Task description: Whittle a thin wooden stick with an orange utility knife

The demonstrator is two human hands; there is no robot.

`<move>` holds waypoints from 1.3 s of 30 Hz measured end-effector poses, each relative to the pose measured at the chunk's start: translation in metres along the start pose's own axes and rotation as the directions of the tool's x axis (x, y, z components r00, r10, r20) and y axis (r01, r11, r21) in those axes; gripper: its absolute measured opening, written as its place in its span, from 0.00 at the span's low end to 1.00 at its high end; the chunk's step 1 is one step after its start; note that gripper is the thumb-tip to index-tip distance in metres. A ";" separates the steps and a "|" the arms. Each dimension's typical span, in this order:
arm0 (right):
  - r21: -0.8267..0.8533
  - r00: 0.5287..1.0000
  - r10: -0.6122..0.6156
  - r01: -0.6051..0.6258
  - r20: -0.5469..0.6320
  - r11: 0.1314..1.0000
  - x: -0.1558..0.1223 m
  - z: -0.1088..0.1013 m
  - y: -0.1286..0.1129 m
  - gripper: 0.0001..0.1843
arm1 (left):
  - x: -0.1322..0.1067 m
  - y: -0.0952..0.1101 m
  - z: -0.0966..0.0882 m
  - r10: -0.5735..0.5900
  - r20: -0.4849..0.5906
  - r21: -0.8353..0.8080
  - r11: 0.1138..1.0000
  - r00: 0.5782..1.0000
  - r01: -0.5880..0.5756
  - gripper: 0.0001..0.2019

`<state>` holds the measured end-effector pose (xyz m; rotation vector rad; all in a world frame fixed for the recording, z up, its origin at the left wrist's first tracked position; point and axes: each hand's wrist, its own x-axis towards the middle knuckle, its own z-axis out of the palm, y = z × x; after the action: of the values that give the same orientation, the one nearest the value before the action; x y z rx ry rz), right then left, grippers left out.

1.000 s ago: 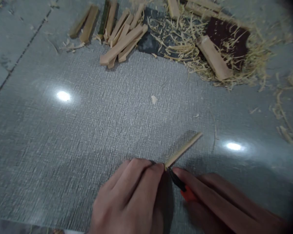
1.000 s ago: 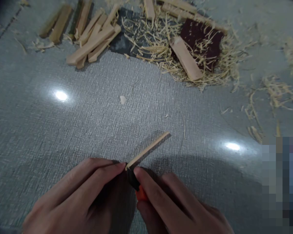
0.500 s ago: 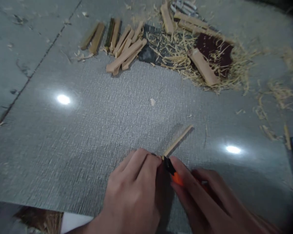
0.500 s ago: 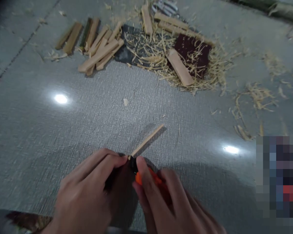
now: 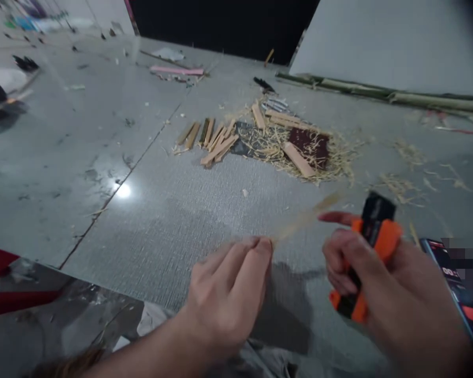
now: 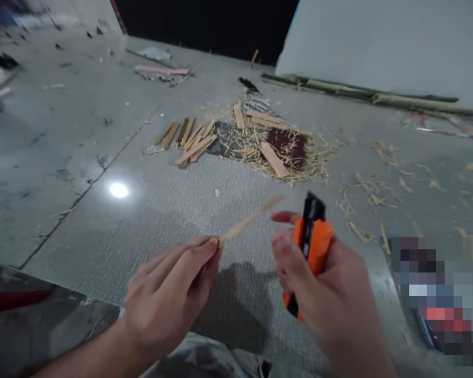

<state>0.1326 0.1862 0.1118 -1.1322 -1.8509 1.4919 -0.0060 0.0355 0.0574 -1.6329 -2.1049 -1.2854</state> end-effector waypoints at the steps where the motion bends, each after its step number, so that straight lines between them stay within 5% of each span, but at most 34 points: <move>1: 0.100 1.000 -0.013 0.014 -0.006 0.995 0.009 0.001 -0.006 0.19 | 0.004 -0.001 -0.002 0.076 0.006 0.015 0.997 0.997 -0.076 0.13; 4: 0.287 0.998 -0.054 0.055 -0.011 0.956 0.031 0.003 -0.019 0.16 | 0.025 -0.005 -0.008 0.256 0.055 -0.007 0.967 0.965 -0.256 0.14; 6: 0.354 0.997 -0.072 0.077 -0.027 0.932 0.042 0.002 -0.022 0.14 | 0.043 -0.005 -0.009 0.266 0.032 -0.070 0.962 0.963 -0.263 0.11; 10: 0.443 0.986 -0.113 0.156 -0.121 0.883 0.049 -0.004 -0.013 0.10 | 0.081 -0.002 -0.004 -0.024 0.094 -0.405 0.912 0.995 0.060 0.08; 14: 0.464 0.979 -0.096 0.171 -0.182 0.869 0.050 -0.006 0.002 0.10 | 0.102 -0.005 0.007 -0.284 0.336 -0.649 0.621 0.898 0.439 0.07; 18: 0.471 0.982 -0.011 0.101 -0.191 0.876 0.052 -0.003 0.010 0.10 | 0.100 -0.018 0.017 -0.370 0.409 -0.702 0.457 0.834 0.546 0.07; 25: 0.453 0.984 0.083 -0.002 -0.158 0.892 0.056 0.002 0.017 0.12 | 0.088 -0.031 0.025 -0.393 0.461 -0.690 0.405 0.796 0.600 0.10; 39: 0.473 0.984 0.033 0.055 -0.175 0.879 0.053 0.000 0.023 0.09 | 0.087 -0.034 0.026 -0.416 0.434 -0.659 0.459 0.799 0.596 0.08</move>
<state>0.1110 0.2315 0.0839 -0.9699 -1.2649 1.6571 -0.0589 0.1141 0.0766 -1.4100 -2.4547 -2.6525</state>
